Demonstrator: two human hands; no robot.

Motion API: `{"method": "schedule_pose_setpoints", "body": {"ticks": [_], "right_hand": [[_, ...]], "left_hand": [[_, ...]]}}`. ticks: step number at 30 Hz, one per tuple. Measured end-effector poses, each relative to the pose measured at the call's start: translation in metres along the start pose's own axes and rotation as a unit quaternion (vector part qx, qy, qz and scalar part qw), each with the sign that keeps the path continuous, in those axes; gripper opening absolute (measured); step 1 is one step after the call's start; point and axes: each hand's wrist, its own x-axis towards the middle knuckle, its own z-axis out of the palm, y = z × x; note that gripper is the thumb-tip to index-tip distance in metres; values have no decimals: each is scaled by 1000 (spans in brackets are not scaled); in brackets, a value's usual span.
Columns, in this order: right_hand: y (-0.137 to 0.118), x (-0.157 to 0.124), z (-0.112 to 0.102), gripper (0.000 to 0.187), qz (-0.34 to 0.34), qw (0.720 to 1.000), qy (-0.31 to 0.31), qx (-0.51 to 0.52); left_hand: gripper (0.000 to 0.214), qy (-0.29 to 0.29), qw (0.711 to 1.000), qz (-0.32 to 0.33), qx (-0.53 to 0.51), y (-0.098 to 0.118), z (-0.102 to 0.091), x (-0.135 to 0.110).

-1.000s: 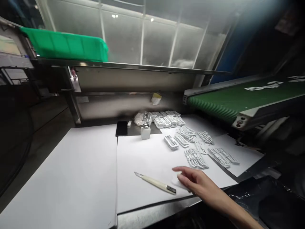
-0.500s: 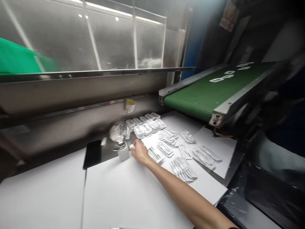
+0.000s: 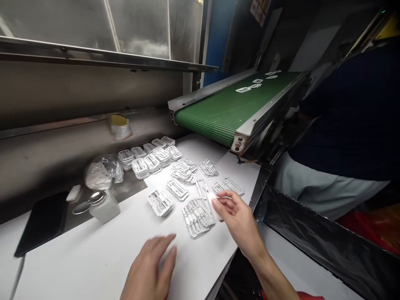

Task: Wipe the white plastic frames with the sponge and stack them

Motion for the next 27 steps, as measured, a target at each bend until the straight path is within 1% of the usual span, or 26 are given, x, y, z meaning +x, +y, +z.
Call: {"method": "schedule_pose_setpoints", "body": {"ticks": [1,2,4,5,7,9,12,14,19,23,27], "right_hand": [[9,-6,-14,35,13,1000,13,2],[18,-13,-25,35,26,999,22,6],[33,-25,-41,35,46,998,31,12],[39,-30,-46,35,58,998,32,18],[47,-40,-52,34,83,995,25,39],[51,-47,-55,33,109,992,26,65],[54,-53,-56,32,131,987,41,84],[56,-54,-56,31,133,987,41,86],[62,-47,-61,31,120,990,-7,68],[65,-36,-69,33,108,992,10,68],[68,-35,-78,33,98,992,28,72]], "left_hand": [[31,-56,991,66,98,12,14,25],[37,-66,986,84,127,24,27,46],[44,-69,979,95,164,44,50,79],[44,-70,976,91,183,52,60,91],[38,-77,970,77,217,60,75,103],[33,-87,965,63,239,59,85,105],[32,-98,964,47,244,49,88,98],[34,-101,965,41,240,44,86,89],[39,-104,962,36,250,43,82,72],[43,-130,960,28,245,41,78,74],[41,-149,966,5,211,29,67,73]]}}
